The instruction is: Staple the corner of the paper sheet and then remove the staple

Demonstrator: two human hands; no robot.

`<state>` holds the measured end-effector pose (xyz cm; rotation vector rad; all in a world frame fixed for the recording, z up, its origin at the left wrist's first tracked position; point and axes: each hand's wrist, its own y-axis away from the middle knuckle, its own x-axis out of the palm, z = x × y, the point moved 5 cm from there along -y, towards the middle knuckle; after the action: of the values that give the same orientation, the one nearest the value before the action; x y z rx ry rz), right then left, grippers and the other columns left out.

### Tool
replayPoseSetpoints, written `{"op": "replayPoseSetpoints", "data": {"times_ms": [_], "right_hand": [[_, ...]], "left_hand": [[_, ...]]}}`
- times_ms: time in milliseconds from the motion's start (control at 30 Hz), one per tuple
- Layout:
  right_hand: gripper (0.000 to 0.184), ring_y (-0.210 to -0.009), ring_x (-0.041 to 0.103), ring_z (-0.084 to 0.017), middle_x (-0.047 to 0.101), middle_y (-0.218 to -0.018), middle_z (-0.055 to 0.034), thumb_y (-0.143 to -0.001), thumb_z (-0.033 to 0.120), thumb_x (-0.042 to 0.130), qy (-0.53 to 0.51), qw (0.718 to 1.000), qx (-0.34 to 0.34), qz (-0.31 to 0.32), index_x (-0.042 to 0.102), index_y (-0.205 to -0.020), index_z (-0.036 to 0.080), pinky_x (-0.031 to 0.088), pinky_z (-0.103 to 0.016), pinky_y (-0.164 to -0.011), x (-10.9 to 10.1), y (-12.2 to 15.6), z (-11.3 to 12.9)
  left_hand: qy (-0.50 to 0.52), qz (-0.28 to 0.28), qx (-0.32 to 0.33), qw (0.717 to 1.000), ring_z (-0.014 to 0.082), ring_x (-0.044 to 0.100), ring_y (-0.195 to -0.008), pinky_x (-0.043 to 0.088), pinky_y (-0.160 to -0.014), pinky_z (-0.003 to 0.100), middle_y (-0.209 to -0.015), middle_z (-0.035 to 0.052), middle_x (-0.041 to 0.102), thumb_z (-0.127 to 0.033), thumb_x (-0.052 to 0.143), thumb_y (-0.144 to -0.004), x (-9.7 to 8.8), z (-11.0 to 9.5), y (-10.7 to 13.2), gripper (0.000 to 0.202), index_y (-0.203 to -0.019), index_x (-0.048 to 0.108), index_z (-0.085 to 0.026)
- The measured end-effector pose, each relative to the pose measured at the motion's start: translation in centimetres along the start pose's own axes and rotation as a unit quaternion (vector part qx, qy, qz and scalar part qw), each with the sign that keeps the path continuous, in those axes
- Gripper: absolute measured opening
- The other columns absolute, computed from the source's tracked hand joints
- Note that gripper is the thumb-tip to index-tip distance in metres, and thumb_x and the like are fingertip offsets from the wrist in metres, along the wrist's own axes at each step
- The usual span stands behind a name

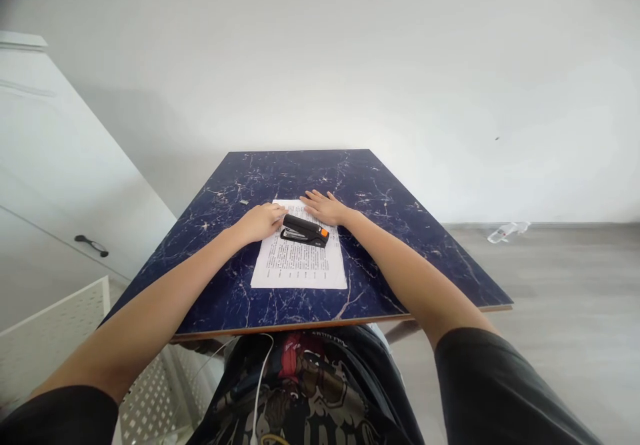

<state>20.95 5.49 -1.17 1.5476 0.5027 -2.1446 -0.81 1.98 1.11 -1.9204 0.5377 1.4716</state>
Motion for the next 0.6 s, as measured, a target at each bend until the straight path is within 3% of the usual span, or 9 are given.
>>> {"op": "replayPoseSetpoints", "data": {"times_ms": [233,433,600], "right_hand": [[0.069,-0.159,0.012,-0.032,0.016,-0.172,0.0043,-0.103,0.07,0.029,0.004,1.0,-0.027,-0.001,0.027,-0.165,0.04,0.004,-0.064,-0.127,0.1,-0.9,-0.8],[0.077,-0.16,0.001,-0.029,0.01,-0.174,-0.0065,-0.105,0.066,0.017,-0.018,0.998,0.03,-0.06,0.025,-0.167,0.021,0.004,-0.059,-0.128,-0.4,-0.9,-0.5],[0.073,-0.159,0.014,-0.029,0.018,-0.172,-0.0083,-0.105,0.064,0.026,0.01,0.998,-0.04,-0.04,0.03,-0.166,0.022,0.011,-0.055,-0.129,1.6,-0.7,0.9]], "left_hand": [[0.011,-0.015,-0.011,1.0,0.0311,0.065,-0.106,0.049,-0.097,0.042,-0.106,0.0134,0.07,-0.019,0.063,-0.088,-0.1,-0.3,-0.1,0.023,-0.106,0.077,-0.022],[-0.081,-0.002,-0.006,0.997,0.0323,0.061,-0.104,0.05,-0.09,0.043,-0.108,0.016,0.067,-0.022,0.055,-0.094,-0.1,-0.6,0.2,0.025,-0.109,0.075,-0.018],[-0.091,-0.002,-0.012,0.996,0.0324,0.06,-0.104,0.05,-0.09,0.045,-0.109,0.0168,0.066,-0.021,0.053,-0.095,-0.1,-1.1,0.4,0.025,-0.108,0.074,-0.017]]}}
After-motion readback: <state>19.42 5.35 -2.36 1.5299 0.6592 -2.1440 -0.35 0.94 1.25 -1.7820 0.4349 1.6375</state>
